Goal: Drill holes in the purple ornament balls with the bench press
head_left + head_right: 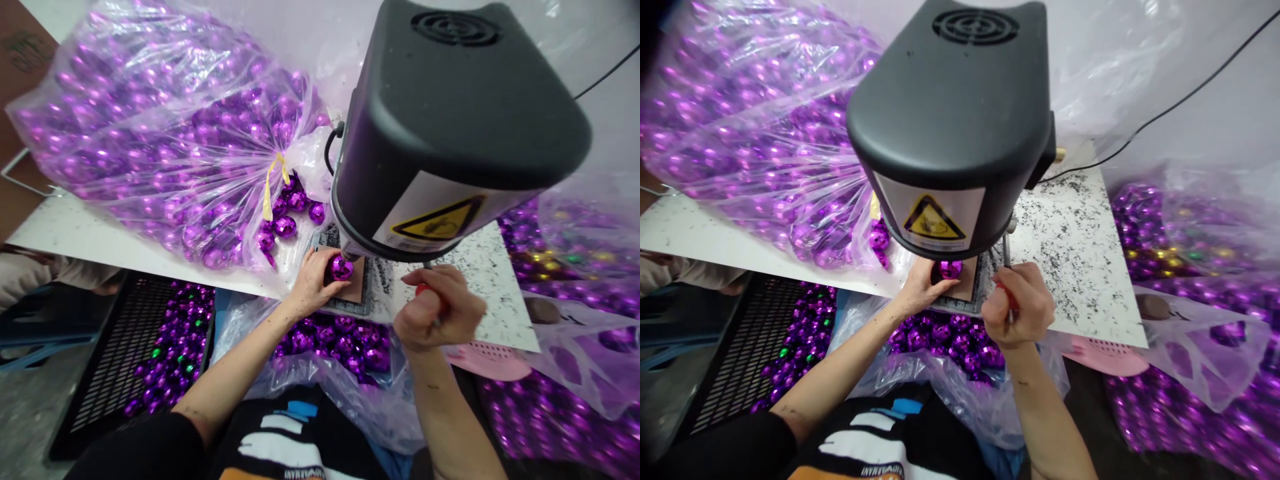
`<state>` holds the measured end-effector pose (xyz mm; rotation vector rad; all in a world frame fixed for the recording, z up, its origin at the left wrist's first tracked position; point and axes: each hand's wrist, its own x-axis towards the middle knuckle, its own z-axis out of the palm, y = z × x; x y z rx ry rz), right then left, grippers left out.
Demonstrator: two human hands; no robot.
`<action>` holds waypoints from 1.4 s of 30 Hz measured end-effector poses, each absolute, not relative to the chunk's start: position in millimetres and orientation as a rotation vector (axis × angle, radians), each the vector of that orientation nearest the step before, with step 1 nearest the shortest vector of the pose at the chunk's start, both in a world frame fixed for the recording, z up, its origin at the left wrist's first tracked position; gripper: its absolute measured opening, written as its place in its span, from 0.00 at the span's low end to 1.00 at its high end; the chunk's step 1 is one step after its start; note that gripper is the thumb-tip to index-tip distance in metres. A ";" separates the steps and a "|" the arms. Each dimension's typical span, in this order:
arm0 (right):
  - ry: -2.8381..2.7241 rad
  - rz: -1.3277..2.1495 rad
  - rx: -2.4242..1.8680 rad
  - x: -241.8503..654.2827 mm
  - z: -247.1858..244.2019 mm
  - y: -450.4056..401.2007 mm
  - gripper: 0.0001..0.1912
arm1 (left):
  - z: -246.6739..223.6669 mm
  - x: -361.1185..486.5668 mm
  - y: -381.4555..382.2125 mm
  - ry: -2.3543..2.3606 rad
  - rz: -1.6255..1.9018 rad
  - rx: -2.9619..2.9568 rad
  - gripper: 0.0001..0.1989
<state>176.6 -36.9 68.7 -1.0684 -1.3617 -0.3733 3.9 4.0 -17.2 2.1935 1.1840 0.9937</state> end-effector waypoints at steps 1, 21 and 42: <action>-1.338 -0.362 -1.075 176.8 83.2 -34.9 0.10 | -17.7 4.4 4.9 1.178 0.996 2.193 0.26; -1.120 0.106 -1.142 181.4 172.8 25.0 0.25 | 17.1 -67.5 -14.9 1.169 0.800 2.325 0.28; -1.135 0.070 -1.249 192.8 162.0 31.0 0.31 | 32.5 -69.7 19.8 0.705 0.930 0.869 0.23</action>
